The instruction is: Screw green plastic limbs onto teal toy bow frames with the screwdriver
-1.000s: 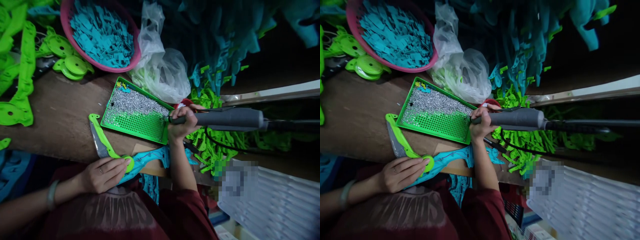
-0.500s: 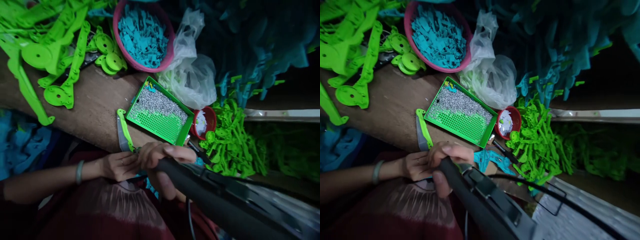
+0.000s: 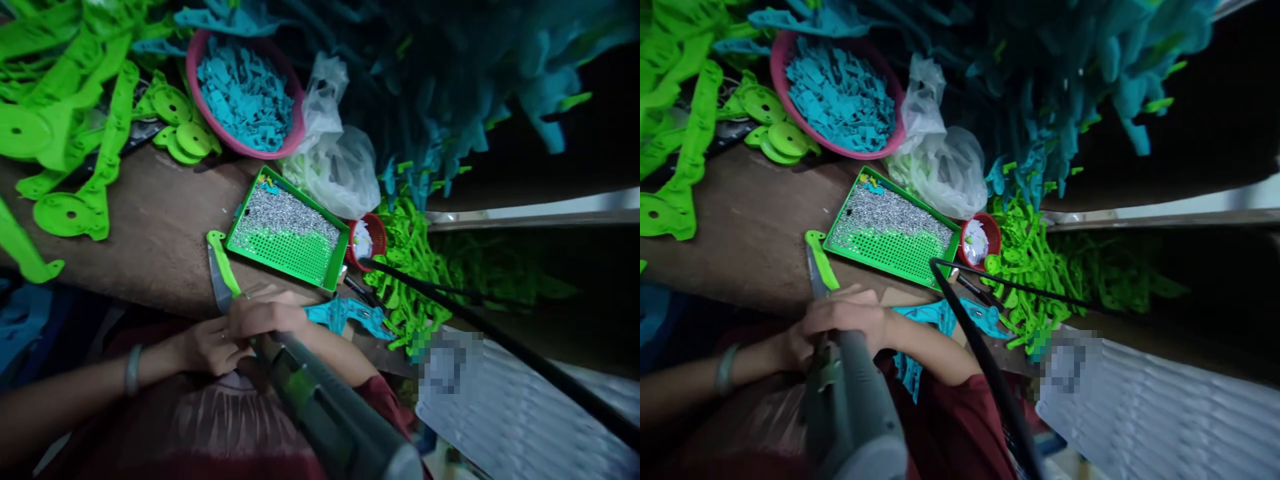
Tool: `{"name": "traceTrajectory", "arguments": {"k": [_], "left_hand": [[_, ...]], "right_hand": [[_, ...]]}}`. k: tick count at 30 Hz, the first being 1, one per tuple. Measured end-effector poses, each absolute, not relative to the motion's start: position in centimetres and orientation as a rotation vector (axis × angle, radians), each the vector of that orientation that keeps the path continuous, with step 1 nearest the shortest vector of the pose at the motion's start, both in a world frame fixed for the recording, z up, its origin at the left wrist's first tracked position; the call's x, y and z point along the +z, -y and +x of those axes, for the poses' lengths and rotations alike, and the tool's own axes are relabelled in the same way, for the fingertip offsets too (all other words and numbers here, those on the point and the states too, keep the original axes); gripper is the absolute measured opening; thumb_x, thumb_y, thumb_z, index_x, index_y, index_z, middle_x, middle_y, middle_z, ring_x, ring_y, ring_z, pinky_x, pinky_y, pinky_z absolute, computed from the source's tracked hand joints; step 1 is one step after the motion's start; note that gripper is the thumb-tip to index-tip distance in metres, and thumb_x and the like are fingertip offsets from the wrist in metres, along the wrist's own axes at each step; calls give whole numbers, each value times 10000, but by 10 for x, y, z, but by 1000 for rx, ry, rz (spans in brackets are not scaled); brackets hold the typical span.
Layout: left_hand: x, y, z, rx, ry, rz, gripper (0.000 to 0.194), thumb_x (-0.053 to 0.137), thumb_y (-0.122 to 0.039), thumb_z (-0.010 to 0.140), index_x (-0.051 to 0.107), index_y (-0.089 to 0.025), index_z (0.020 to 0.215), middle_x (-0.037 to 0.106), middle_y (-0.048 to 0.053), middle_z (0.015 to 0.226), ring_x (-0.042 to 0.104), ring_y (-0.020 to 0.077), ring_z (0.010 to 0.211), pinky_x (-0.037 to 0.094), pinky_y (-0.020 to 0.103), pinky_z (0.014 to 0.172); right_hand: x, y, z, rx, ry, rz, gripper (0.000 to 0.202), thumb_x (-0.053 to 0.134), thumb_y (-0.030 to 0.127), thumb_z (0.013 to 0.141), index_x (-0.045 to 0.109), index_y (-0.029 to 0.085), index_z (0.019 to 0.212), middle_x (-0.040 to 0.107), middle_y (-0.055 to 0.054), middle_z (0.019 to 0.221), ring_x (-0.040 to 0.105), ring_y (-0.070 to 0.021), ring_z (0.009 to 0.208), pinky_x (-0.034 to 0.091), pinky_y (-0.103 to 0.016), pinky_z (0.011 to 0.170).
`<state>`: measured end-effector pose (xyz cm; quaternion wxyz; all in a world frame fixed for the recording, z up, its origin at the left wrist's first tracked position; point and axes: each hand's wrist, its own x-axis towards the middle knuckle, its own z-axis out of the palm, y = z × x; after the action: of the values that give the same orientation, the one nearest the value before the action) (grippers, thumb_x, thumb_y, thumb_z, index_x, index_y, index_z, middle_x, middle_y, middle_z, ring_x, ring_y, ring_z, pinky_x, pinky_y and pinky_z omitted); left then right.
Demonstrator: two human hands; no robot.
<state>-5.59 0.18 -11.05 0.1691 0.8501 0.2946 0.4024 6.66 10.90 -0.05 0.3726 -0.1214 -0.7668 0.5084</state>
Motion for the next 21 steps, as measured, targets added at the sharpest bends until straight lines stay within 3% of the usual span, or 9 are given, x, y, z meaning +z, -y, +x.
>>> {"name": "traceTrajectory", "arguments": {"k": [3, 6, 11, 21], "left_hand": [[-94, -13, -58, 1337, -785, 2536, 237, 479, -96, 939, 694, -118, 1036, 754, 63, 1036, 688, 167, 1026, 541, 290, 980], [-82, -18, -57, 1354, -830, 2605, 261, 483, -89, 948, 684, -58, 1113, 669, 138, 1266, 612, 201, 1210, 474, 321, 1089], [-82, -18, -52, 1326, -808, 2595, 239, 511, -110, 949, 712, -100, 1079, 677, 105, 1264, 610, 185, 1208, 442, 309, 1116], [-64, -24, -59, 1062, -851, 2699, 309, 427, -109, 984, 701, -136, 1125, 665, 89, 1286, 621, 190, 1184, 376, 363, 1156]], "right_hand": [[14, -128, 98, 1209, 1804, -547, 168, 478, 419, 915, 489, 328, 1056, 567, 112, 568, 631, -101, 488, 565, -230, 492], [9, -159, 134, 794, 1340, -844, 267, 575, 385, 800, 480, 306, 1036, 417, 139, 503, 437, -81, 344, 434, -210, 379], [-18, -203, 161, 581, 1099, -1045, 242, 508, 332, 702, 462, 258, 928, 370, 130, 495, 357, -80, 341, 352, -210, 387], [-23, -206, 161, 610, 1077, -1059, 210, 503, 308, 703, 440, 261, 898, 388, 129, 497, 358, -83, 354, 361, -216, 405]]}}
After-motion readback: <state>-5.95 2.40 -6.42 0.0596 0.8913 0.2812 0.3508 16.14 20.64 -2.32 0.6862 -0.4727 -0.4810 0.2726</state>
